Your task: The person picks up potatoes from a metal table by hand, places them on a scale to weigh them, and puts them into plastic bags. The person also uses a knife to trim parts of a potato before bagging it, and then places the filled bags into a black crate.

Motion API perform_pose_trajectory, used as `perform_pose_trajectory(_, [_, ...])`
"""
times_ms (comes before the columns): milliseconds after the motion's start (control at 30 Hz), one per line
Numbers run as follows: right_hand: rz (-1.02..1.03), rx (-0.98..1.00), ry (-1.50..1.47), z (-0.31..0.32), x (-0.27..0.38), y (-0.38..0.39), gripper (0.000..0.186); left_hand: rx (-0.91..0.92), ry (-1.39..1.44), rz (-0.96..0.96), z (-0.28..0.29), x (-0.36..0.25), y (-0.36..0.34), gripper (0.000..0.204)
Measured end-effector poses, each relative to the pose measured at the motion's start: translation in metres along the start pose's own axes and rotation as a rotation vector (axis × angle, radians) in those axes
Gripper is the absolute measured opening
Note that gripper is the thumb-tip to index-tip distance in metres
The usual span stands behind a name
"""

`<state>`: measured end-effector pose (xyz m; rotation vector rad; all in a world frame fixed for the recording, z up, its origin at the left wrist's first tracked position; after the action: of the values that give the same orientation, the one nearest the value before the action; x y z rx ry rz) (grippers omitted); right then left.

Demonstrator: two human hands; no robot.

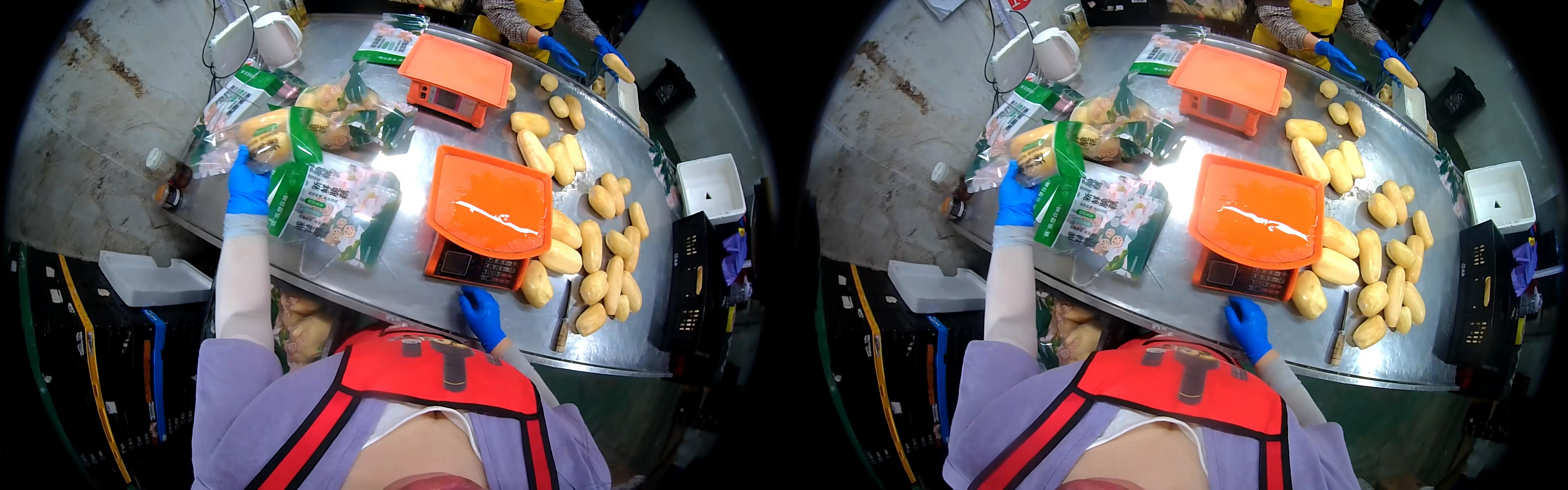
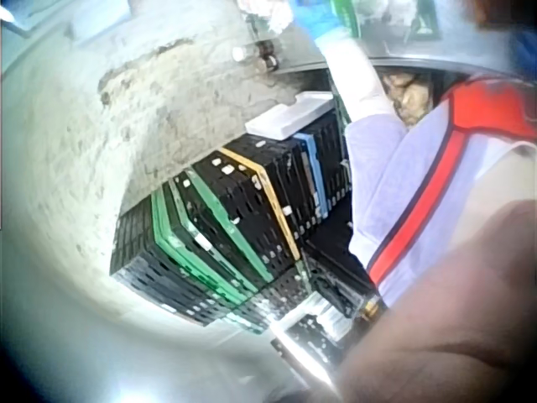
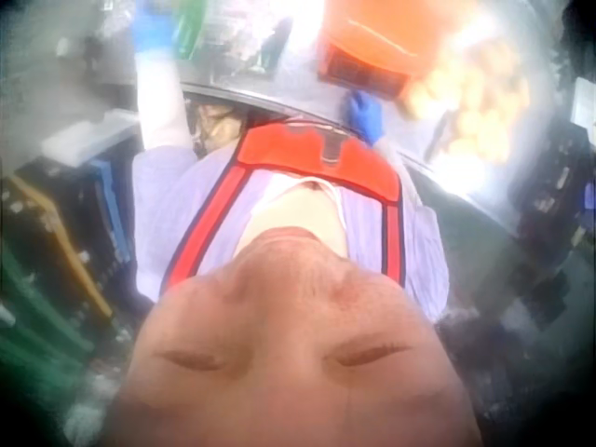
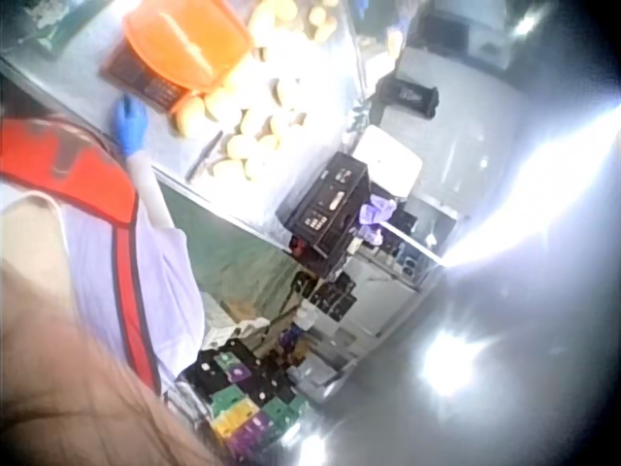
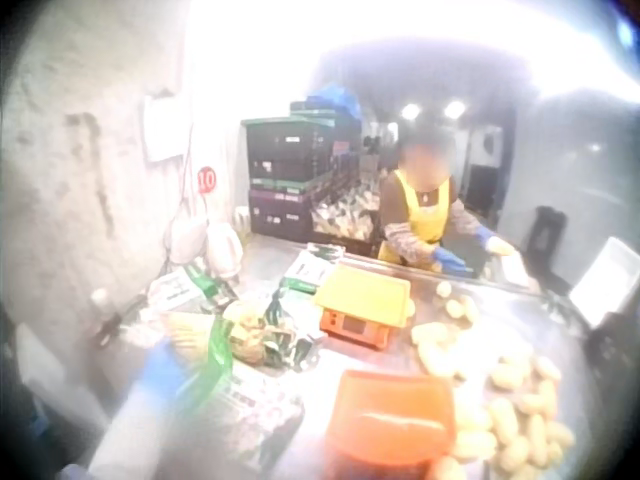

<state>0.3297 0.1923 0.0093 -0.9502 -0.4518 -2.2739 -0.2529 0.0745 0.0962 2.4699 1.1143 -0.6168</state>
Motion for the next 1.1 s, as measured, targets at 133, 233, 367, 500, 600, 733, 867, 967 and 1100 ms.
perform_pose_trajectory(133, [0.109,-0.016,0.338,-0.007,0.002,0.016,0.060,-0.215,-0.112,-0.319,0.073,-0.082,-0.062,0.034])
perform_pose_trajectory(233, [0.077,0.074,0.504,-0.007,0.018,0.019,0.079,-0.293,-0.202,-0.541,0.039,-0.064,-0.079,0.032])
perform_pose_trajectory(367, [0.017,0.210,0.510,-0.006,0.029,0.013,0.095,-0.429,-0.383,-0.843,-0.019,-0.056,-0.078,0.031])
perform_pose_trajectory(500, [-0.027,0.219,0.485,-0.005,0.031,0.008,0.096,-0.435,-0.814,-0.808,0.000,-0.038,-0.138,0.032])
perform_pose_trajectory(600, [-0.050,0.238,0.465,-0.008,0.029,0.007,0.097,-0.316,-1.092,-0.865,0.023,-0.006,-0.167,0.031])
perform_pose_trajectory(733, [-0.063,0.238,0.455,-0.011,0.028,0.005,0.098,-0.206,-1.438,-0.768,0.032,0.019,-0.178,0.038])
perform_pose_trajectory(867, [-0.106,0.252,0.490,-0.014,0.028,0.006,0.097,0.289,-2.065,-0.814,0.019,0.014,-0.161,0.051])
perform_pose_trajectory(967, [-0.058,0.229,0.524,-0.013,0.036,0.003,0.092,0.422,-2.533,-0.796,0.034,0.014,-0.131,0.065])
perform_pose_trajectory(1100, [0.037,0.299,0.535,-0.008,0.053,-0.005,0.075,0.356,-2.158,-0.861,0.050,-0.003,-0.095,0.070])
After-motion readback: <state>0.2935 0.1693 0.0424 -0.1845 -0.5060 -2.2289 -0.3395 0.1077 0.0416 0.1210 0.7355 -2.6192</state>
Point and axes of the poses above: each hand's wrist, its own y-axis away from the middle knuckle, its own z-axis out of the back of the hand, x = y × z, the point moved 3 cm from there along -y, towards the middle knuckle, and after that the axes turned 9 degrees about y, right-handed, at the moved point
